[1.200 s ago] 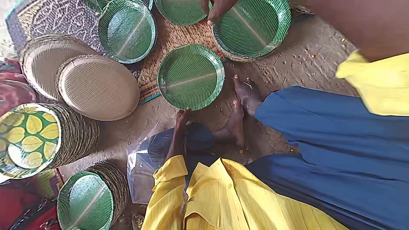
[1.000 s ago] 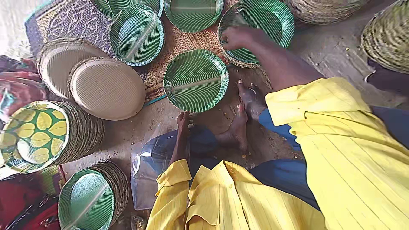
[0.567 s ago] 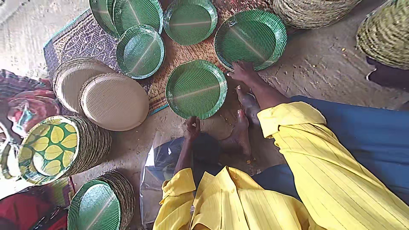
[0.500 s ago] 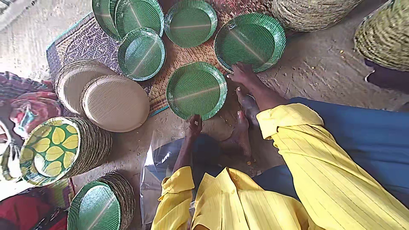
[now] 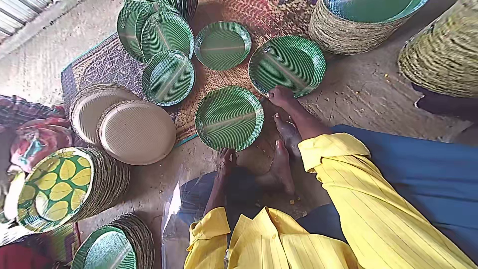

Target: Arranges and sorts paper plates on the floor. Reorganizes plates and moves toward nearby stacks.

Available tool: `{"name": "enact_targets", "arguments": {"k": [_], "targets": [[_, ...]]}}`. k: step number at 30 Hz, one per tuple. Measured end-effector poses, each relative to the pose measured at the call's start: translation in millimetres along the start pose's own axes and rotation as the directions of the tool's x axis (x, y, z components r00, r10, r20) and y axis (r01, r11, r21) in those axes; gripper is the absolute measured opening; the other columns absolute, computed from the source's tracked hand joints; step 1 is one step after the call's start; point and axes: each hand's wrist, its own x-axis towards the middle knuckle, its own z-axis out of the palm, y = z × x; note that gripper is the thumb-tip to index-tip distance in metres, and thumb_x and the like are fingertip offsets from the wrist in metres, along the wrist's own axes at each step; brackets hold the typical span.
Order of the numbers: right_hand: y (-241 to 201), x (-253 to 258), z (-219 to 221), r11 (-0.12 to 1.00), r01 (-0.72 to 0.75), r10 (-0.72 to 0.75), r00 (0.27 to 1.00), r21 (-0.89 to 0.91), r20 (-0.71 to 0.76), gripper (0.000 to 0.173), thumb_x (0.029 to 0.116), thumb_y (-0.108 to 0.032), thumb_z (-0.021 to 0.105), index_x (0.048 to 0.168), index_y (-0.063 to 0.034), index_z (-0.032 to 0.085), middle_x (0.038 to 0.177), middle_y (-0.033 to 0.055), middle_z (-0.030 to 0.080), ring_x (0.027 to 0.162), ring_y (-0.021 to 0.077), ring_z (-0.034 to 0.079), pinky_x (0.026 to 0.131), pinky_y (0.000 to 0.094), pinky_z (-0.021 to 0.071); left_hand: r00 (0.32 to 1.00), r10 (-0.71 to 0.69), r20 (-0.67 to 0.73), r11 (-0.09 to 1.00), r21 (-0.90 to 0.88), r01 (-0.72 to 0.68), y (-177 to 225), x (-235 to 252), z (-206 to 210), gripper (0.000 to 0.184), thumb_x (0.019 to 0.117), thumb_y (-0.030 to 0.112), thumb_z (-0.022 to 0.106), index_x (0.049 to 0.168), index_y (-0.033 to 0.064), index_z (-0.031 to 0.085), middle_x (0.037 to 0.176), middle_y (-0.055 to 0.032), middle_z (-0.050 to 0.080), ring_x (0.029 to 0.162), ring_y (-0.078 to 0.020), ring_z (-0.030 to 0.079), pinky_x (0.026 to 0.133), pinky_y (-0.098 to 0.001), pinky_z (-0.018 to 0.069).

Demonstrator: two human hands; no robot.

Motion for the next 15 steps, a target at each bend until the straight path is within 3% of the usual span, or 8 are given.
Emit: {"name": "enact_targets", "arguments": {"k": [5,9,12,15], "targets": [[-5,0,-2,0.997,-0.072,0.071,0.997,-0.026,-0.019,0.033,0.1059,-0.022,0.05,0.112,0.0035,0.071,0.125,0.0284,0.065,0.118,0.0473,0.063,0.09,0.0669,0.0491,0.996,-0.002,0.09,0.997,0.083,-0.006,8,7,-3,0.021,0.0951,0.015,0.06,0.098,0.0026,0.077,0.097,-0.0156,0.074,0.097,-0.0342,0.071,0.09,-0.0514,0.0562],[-21,-3,-11,0.994,-0.105,0.107,0.973,0.019,-0.206,0.031,0.1056,-0.017,0.049,0.114,0.0073,0.068,0.126,0.0312,0.064,0.12,0.0504,0.061,0.096,0.0677,0.0467,0.956,-0.082,0.283,0.992,0.112,0.052,11,15,-4,0.028,0.1,0.025,0.058,0.11,0.0059,0.075,0.114,-0.0154,0.073,0.112,-0.0347,0.067,0.102,-0.054,0.0491],[-60,-7,-22,0.99,0.129,-0.089,0.888,0.058,-0.451,0.027,0.1042,-0.01,0.048,0.11,0.0063,0.069,0.122,0.0282,0.066,0.12,0.0449,0.061,0.101,0.0621,0.0427,0.99,-0.04,0.139,0.998,0.057,0.032,8,16,-4,0.025,0.0972,0.016,0.06,0.107,0.002,0.077,0.108,-0.0164,0.075,0.104,-0.0347,0.071,0.096,-0.0526,0.0537],[-116,-26,-6,0.863,0.501,-0.406,0.764,0.063,-0.502,0.023,0.1007,-0.004,0.052,0.104,0.002,0.073,0.108,0.0232,0.07,0.108,0.0396,0.067,0.095,0.0537,0.0526,0.991,0.037,-0.131,0.997,0.072,-0.028,5,26,-6,0.021,0.0926,0.01,0.061,0.102,-0.0004,0.077,0.104,-0.0185,0.075,0.099,-0.0356,0.071,0.092,-0.0521,0.0542]]}}
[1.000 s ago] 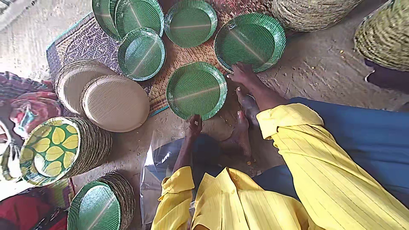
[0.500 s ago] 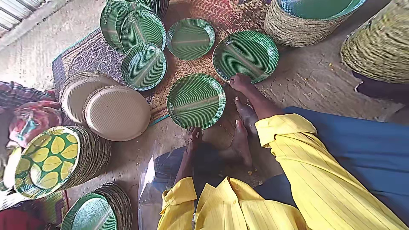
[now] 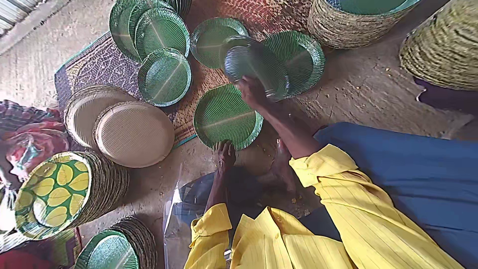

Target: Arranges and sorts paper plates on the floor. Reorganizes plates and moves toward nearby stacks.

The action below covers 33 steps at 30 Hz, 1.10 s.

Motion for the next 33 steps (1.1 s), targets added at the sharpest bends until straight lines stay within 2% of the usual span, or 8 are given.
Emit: {"name": "enact_targets", "arguments": {"k": [2,5,8,11,14,19,23,33], "targets": [[-35,-28,35,0.966,0.189,-0.221,0.957,0.175,0.19,0.017,0.0988,-0.003,0.055,0.096,0.0024,0.072,0.1,0.0203,0.068,0.099,0.0372,0.068,0.088,0.0508,0.0551,0.99,0.017,-0.141,0.999,0.034,-0.012,-1,7,-4,0.021,0.0916,0.01,0.061,0.101,-0.0008,0.076,0.106,-0.0201,0.073,0.105,-0.0371,0.068,0.097,-0.0527,0.0517],[-59,-82,74,0.948,0.151,-0.308,0.659,0.28,0.686,0.015,0.0982,-0.005,0.063,0.109,0.0021,0.071,0.111,0.0222,0.07,0.104,0.0411,0.068,0.088,0.0603,0.0532,0.983,0.013,-0.184,0.996,0.092,0.004,-2,12,-16,0.023,0.0923,0.013,0.062,0.104,-0.0026,0.074,0.114,-0.0242,0.07,0.115,-0.0432,0.064,0.103,-0.0583,0.0465],[-65,-95,72,0.962,0.083,-0.27,0.426,0.26,0.864,0.021,0.1014,-0.014,0.062,0.112,0.0023,0.07,0.112,0.0235,0.069,0.109,0.042,0.066,0.091,0.0627,0.049,0.999,0.013,-0.044,0.989,0.148,-0.006,-15,-3,-22,0.026,0.096,0.015,0.058,0.108,0.0006,0.076,0.112,-0.0204,0.073,0.111,-0.0399,0.067,0.103,-0.0576,0.0469],[-25,-58,47,0.963,-0.031,-0.185,0.644,0.268,0.742,0.029,0.1053,-0.024,0.059,0.109,0.0014,0.074,0.108,0.0223,0.072,0.106,0.0387,0.068,0.096,0.0605,0.0503,0.946,-0.047,0.32,0.995,0.101,0.016,-19,-18,-18,0.032,0.1019,0.021,0.053,0.116,0.0026,0.075,0.119,-0.0185,0.073,0.116,-0.0383,0.067,0.11,-0.0591,0.0425],[35,-26,23,0.974,-0.198,0.155,0.936,0.11,0.315,0.029,0.1037,-0.02,0.058,0.113,0.0022,0.073,0.115,0.0241,0.07,0.109,0.0398,0.068,0.095,0.0579,0.0526,0.94,0.064,0.336,0.997,0.021,-0.076,-13,-19,-4,0.028,0.1021,0.022,0.055,0.109,0.0063,0.077,0.113,-0.0137,0.075,0.109,-0.0331,0.07,0.105,-0.0548,0.0482],[107,-28,-3,0.814,-0.499,0.575,0.76,-0.297,0.303,0.054,0.1009,-0.037,0.063,0.139,0.0007,0.059,0.145,0.031,0.051,0.134,0.0496,0.049,0.105,0.0693,0.0403,0.985,0.125,0.115,0.992,-0.05,-0.12,-11,-22,15,0.029,0.0981,0.018,0.055,0.107,0.0029,0.078,0.104,-0.0142,0.076,0.098,-0.0314,0.072,0.098,-0.0518,0.0516],[120,-36,0,0.85,-0.423,0.519,0.775,-0.314,0.36,0.038,0.1002,-0.029,0.065,0.119,0.0039,0.07,0.13,0.031,0.061,0.126,0.0491,0.056,0.099,0.0661,0.0457,0.997,0.073,0.007,0.997,-0.037,-0.072,-14,-20,12,0.03,0.0955,0.017,0.052,0.102,0.0024,0.078,0.098,-0.0138,0.077,0.093,-0.0296,0.073,0.096,-0.049,0.0528],[119,-35,-10,0.857,-0.484,0.516,0.79,-0.178,0.33,0.032,0.1054,-0.023,0.056,0.117,0.0011,0.073,0.123,0.0278,0.066,0.121,0.046,0.061,0.1,0.064,0.0466,0.995,0.099,0.018,0.995,-0.025,-0.098,-11,-25,17,0.029,0.096,0.017,0.053,0.099,0.0034,0.079,0.092,-0.012,0.076,0.088,-0.0277,0.072,0.092,-0.0468,0.0542]]}}
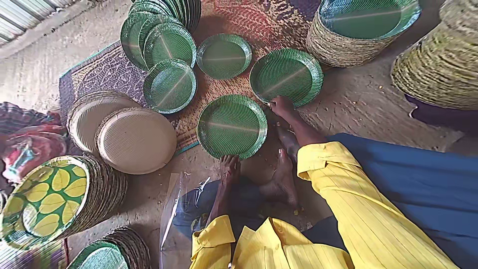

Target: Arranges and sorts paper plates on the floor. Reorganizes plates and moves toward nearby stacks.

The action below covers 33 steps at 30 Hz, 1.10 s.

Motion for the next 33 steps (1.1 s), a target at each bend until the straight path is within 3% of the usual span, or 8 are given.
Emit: {"name": "enact_targets", "arguments": {"k": [11,15,17,21,25,28,31,33], "targets": [[-27,-2,-12,0.993,-0.104,0.114,0.967,0.054,-0.227,0.033,0.1075,-0.015,0.045,0.118,0.0053,0.069,0.127,0.0288,0.065,0.119,0.0462,0.063,0.096,0.063,0.0489,0.996,-0.05,0.076,0.998,0.038,0.048,4,1,-1,0.025,0.0923,0.012,0.058,0.104,0.002,0.078,0.099,-0.0144,0.076,0.095,-0.0327,0.073,0.094,-0.0514,0.0541],[-74,-4,-31,0.968,0.239,-0.174,0.852,0.073,-0.493,0.031,0.1064,-0.013,0.048,0.111,0.0085,0.07,0.121,0.0298,0.067,0.114,0.0466,0.065,0.097,0.0612,0.0478,0.999,-0.029,0.034,0.999,0.034,0.028,3,0,0,0.026,0.0925,0.012,0.057,0.101,0.0018,0.079,0.097,-0.0144,0.076,0.093,-0.0315,0.073,0.093,-0.0492,0.0546],[-102,-20,-25,0.891,0.45,-0.356,0.783,0.068,-0.511,0.027,0.1029,-0.01,0.051,0.106,0.0077,0.071,0.116,0.0292,0.069,0.112,0.0455,0.067,0.098,0.06,0.0491,0.999,0.01,-0.042,0.999,0.032,-0.008,4,1,-1,0.026,0.0924,0.013,0.055,0.098,0.0016,0.079,0.096,-0.0142,0.076,0.091,-0.0295,0.072,0.091,-0.0463,0.0543],[-136,-75,49,0.655,0.738,-0.708,0.674,0.163,-0.21,0.018,0.0994,-0.006,0.058,0.093,0.0029,0.073,0.096,0.0194,0.07,0.094,0.0349,0.07,0.085,0.0495,0.057,0.974,0.04,-0.222,0.997,0.069,-0.025,9,5,-6,0.025,0.0944,0.011,0.054,0.097,0.0014,0.077,0.097,-0.0157,0.076,0.096,-0.0299,0.071,0.094,-0.0446,0.0531],[-137,-123,106,0.672,0.691,-0.71,0.499,0.266,0.497,0.026,0.1019,-0.004,0.054,0.122,0.0064,0.067,0.126,0.0257,0.065,0.122,0.0429,0.06,0.104,0.0586,0.0452,0.96,-0.007,-0.279,0.992,0.121,0.042,7,1,-15,0.027,0.0961,0.018,0.054,0.102,0.002,0.075,0.108,-0.0195,0.073,0.108,-0.0353,0.067,0.102,-0.0499,0.0481],[-132,-122,102,0.732,0.626,-0.653,0.534,0.268,0.536,0.028,0.0999,-0.012,0.06,0.119,0.0079,0.067,0.124,0.026,0.067,0.121,0.0425,0.062,0.102,0.0586,0.0455,0.982,-0.133,-0.135,0.978,0.144,0.152,9,1,-20,0.032,0.0953,0.017,0.055,0.112,-0.0013,0.074,0.112,-0.0209,0.073,0.109,-0.0381,0.069,0.102,-0.0541,0.049],[-115,-89,76,0.773,0.604,-0.588,0.571,0.191,0.574,0.025,0.1036,-0.018,0.06,0.112,0.003,0.072,0.11,0.0234,0.07,0.108,0.0395,0.067,0.097,0.0582,0.0487,0.964,-0.19,0.187,0.975,0.149,0.163,9,9,-18,0.034,0.098,0.018,0.055,0.121,-0.0002,0.073,0.118,-0.0198,0.073,0.113,-0.0397,0.068,0.105,-0.0589,0.0458],[-94,-65,49,0.82,0.529,-0.57,0.725,0.217,0.386,0.024,0.103,-0.018,0.062,0.108,0.002,0.074,0.108,0.0215,0.071,0.105,0.0365,0.069,0.097,0.0568,0.0511,0.955,-0.116,0.272,0.99,0.114,0.087,9,11,-14,0.029,0.0995,0.019,0.056,0.117,0.0068,0.076,0.119,-0.0148,0.074,0.112,-0.0356,0.069,0.103,-0.0568,0.0481]]}}
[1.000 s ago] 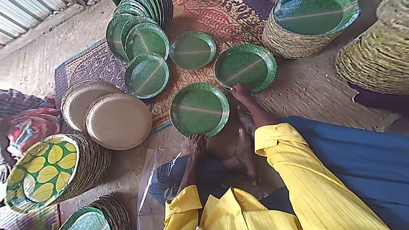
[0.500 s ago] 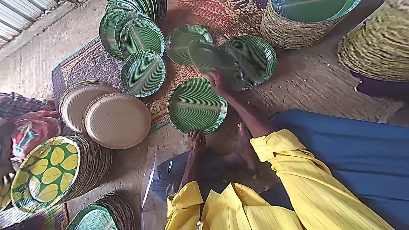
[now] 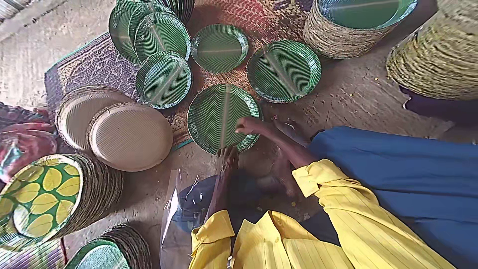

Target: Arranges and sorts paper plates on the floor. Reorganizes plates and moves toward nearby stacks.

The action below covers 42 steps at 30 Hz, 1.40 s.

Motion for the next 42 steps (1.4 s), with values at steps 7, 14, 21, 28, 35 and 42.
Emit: {"name": "enact_targets", "arguments": {"k": [7,14,21,28,35,42], "targets": [[89,-9,-54,0.812,-0.583,0.508,0.684,0.027,-0.523,0.051,0.098,-0.031,0.068,0.138,-0.0011,0.06,0.142,0.0301,0.054,0.133,0.0488,0.051,0.103,0.0691,0.0418,0.952,0.094,-0.291,0.991,-0.061,-0.117,-4,-6,7,0.026,0.0919,0.012,0.057,0.102,0.002,0.079,0.099,-0.0134,0.077,0.094,-0.0306,0.073,0.097,-0.0501,0.0522],[113,-16,-56,0.82,-0.571,0.522,0.715,0.042,-0.465,0.033,0.1031,-0.023,0.061,0.126,-0.0013,0.07,0.129,0.0281,0.063,0.126,0.0465,0.057,0.1,0.0659,0.0452,0.938,0.066,-0.34,0.994,-0.06,-0.092,-4,-8,7,0.026,0.0891,0.012,0.058,0.099,0.0015,0.079,0.095,-0.0138,0.077,0.09,-0.0306,0.073,0.092,-0.0481,0.0541],[105,-17,-60,0.813,-0.575,0.478,0.75,-0.093,-0.457,0.031,0.106,-0.019,0.052,0.115,0.0036,0.071,0.123,0.0284,0.065,0.119,0.046,0.062,0.097,0.0628,0.0493,0.949,0.061,-0.31,0.994,-0.067,-0.085,-3,-8,13,0.027,0.0936,0.014,0.055,0.101,0.0033,0.079,0.094,-0.0124,0.076,0.09,-0.0287,0.072,0.094,-0.0475,0.0532],[85,-17,-73,0.718,-0.695,0.59,0.595,0.018,-0.547,0.026,0.1021,-0.012,0.054,0.108,0.0088,0.068,0.119,0.0308,0.066,0.111,0.0487,0.065,0.086,0.0655,0.0515,0.931,0.048,-0.361,0.998,-0.027,-0.061,-1,-8,15,0.028,0.093,0.016,0.055,0.098,0.0045,0.08,0.094,-0.0115,0.076,0.09,-0.0272,0.072,0.094,-0.0464,0.0523],[20,6,-86,0.957,-0.267,0.074,0.595,-0.111,-0.8,0.03,0.1057,-0.011,0.045,0.11,0.0107,0.066,0.116,0.0312,0.066,0.113,0.0472,0.064,0.096,0.0607,0.0476,0.937,-0.057,-0.345,0.998,-0.057,0.04,-3,-4,12,0.031,0.0953,0.017,0.053,0.102,0.001,0.078,0.1,-0.0162,0.076,0.096,-0.0341,0.071,0.096,-0.053,0.0509],[-54,8,63,0.932,0.337,-0.331,0.941,-0.134,0.065,0.021,0.0994,-0.006,0.061,0.114,0.0069,0.068,0.119,0.0251,0.067,0.117,0.0427,0.062,0.098,0.0568,0.0479,0.838,-0.06,-0.543,0.997,0.002,0.073,-7,-8,1,0.03,0.0964,0.017,0.051,0.097,0.0007,0.077,0.107,-0.0196,0.074,0.108,-0.0379,0.068,0.103,-0.0531,0.0468]]}}
